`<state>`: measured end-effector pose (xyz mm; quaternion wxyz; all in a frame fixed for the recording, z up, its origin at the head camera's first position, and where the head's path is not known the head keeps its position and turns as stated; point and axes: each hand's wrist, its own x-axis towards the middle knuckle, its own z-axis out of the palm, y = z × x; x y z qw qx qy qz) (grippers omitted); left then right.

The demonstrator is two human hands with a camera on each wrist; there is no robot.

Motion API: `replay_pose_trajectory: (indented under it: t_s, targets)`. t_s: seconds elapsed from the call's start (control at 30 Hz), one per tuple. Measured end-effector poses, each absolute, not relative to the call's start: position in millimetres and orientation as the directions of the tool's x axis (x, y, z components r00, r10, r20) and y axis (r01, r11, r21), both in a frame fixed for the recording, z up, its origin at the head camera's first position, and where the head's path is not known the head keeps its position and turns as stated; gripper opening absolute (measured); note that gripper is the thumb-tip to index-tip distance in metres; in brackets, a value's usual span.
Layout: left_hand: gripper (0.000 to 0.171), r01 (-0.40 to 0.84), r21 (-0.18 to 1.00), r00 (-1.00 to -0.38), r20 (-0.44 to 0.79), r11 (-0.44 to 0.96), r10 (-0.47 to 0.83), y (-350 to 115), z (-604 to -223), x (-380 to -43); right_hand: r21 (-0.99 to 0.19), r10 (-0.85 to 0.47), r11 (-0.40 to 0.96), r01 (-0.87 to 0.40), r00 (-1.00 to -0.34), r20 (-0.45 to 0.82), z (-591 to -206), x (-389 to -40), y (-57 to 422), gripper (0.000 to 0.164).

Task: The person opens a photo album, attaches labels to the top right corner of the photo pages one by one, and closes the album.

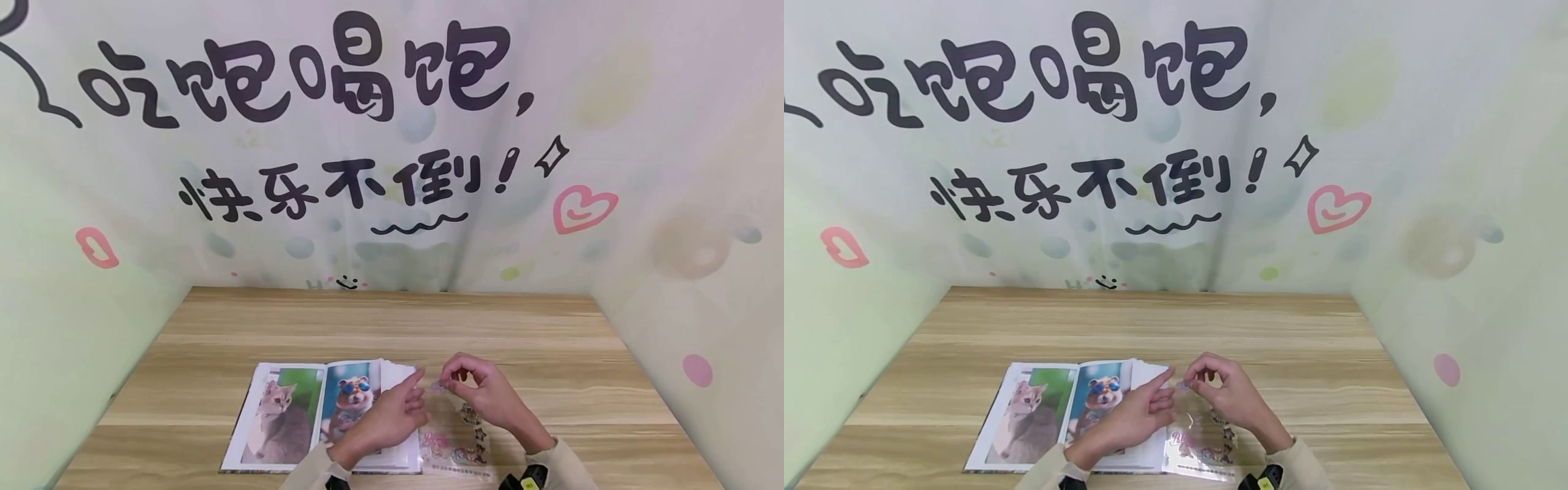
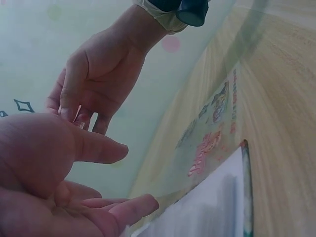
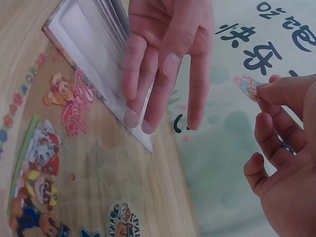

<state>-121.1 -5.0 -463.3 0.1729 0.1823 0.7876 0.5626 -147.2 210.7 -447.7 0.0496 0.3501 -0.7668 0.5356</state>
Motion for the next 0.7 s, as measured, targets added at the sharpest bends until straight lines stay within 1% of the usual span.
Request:
replay_pose_trajectory:
  t_s: [0.3, 0.47, 0.6, 0.7]
  targets:
    - [0.071, 0.078, 0.952, -0.887, -0.07, 0.297, 0.456, -8, -460, -122, -0.787, -0.466, 0.179, -0.59, -0.755, 0.461, -446, -149, 211, 0.022]
    - [0.064, 0.021, 0.969, -0.901, -0.088, 0.245, 0.425, -9, -460, -123, -0.807, -0.468, 0.183, -0.562, -0.771, 0.432, -443, -149, 212, 0.021]
    - [0.059, -0.018, 0.98, -0.9, -0.103, 0.199, 0.423, -12, -457, -123, -0.826, -0.464, 0.181, -0.534, -0.787, 0.407, -441, -149, 213, 0.018]
    - [0.054, -0.02, 0.984, -0.897, -0.096, 0.178, 0.431, -16, -455, -123, -0.837, -0.458, 0.175, -0.519, -0.796, 0.397, -440, -149, 213, 0.017]
